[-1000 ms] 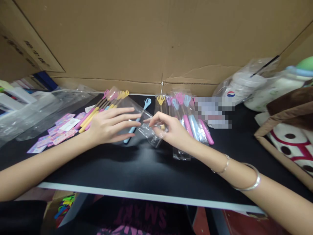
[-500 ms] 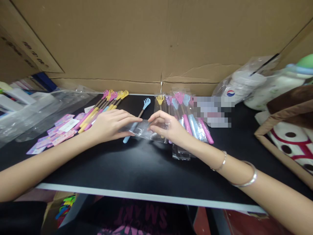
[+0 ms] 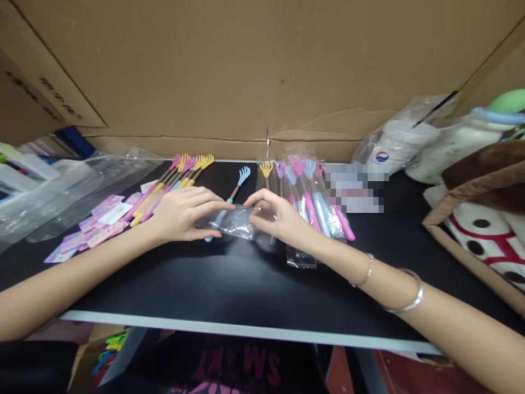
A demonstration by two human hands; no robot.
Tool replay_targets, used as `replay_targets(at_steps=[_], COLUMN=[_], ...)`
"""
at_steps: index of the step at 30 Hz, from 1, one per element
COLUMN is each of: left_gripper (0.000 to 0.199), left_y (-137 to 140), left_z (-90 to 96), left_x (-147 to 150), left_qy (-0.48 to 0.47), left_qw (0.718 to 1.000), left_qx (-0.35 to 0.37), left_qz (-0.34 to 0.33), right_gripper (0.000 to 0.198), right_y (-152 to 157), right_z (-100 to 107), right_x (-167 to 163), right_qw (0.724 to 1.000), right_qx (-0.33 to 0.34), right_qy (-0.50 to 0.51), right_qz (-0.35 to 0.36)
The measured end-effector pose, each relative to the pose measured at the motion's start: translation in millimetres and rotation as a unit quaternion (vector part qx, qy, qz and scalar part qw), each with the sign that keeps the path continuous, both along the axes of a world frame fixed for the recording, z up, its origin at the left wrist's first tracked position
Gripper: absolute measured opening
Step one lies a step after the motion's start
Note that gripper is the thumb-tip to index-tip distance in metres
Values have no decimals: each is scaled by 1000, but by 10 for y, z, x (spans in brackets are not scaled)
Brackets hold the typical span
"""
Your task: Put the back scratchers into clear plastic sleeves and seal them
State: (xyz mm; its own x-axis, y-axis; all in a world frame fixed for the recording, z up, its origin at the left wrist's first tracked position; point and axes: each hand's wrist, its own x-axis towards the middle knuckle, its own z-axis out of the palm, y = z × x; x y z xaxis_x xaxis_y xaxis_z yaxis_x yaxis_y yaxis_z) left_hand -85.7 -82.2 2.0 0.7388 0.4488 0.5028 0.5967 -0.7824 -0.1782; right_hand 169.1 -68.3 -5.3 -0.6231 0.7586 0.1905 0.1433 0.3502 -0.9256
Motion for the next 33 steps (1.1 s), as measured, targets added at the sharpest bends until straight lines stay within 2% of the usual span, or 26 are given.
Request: replay_targets(at_steps=[4, 12, 33], left_gripper=[44, 43, 49], left_y=[-5, -24, -20], left_z=[1, 1, -44], left_x=[1, 10, 14], left_qy=[-3, 11, -3], left_qw=[1000, 999, 1000], left_qx=[27, 53, 20], left_qz=[-8, -4, -6], right_gripper=[20, 22, 24], right_y=[-28, -17, -9], right_z=[16, 47, -21], right_x=[-13, -17, -9], right_qw=[999, 999, 1000], right_qx=[22, 30, 18], right_qy=[-20, -25, -25], right_qz=[-13, -3, 6])
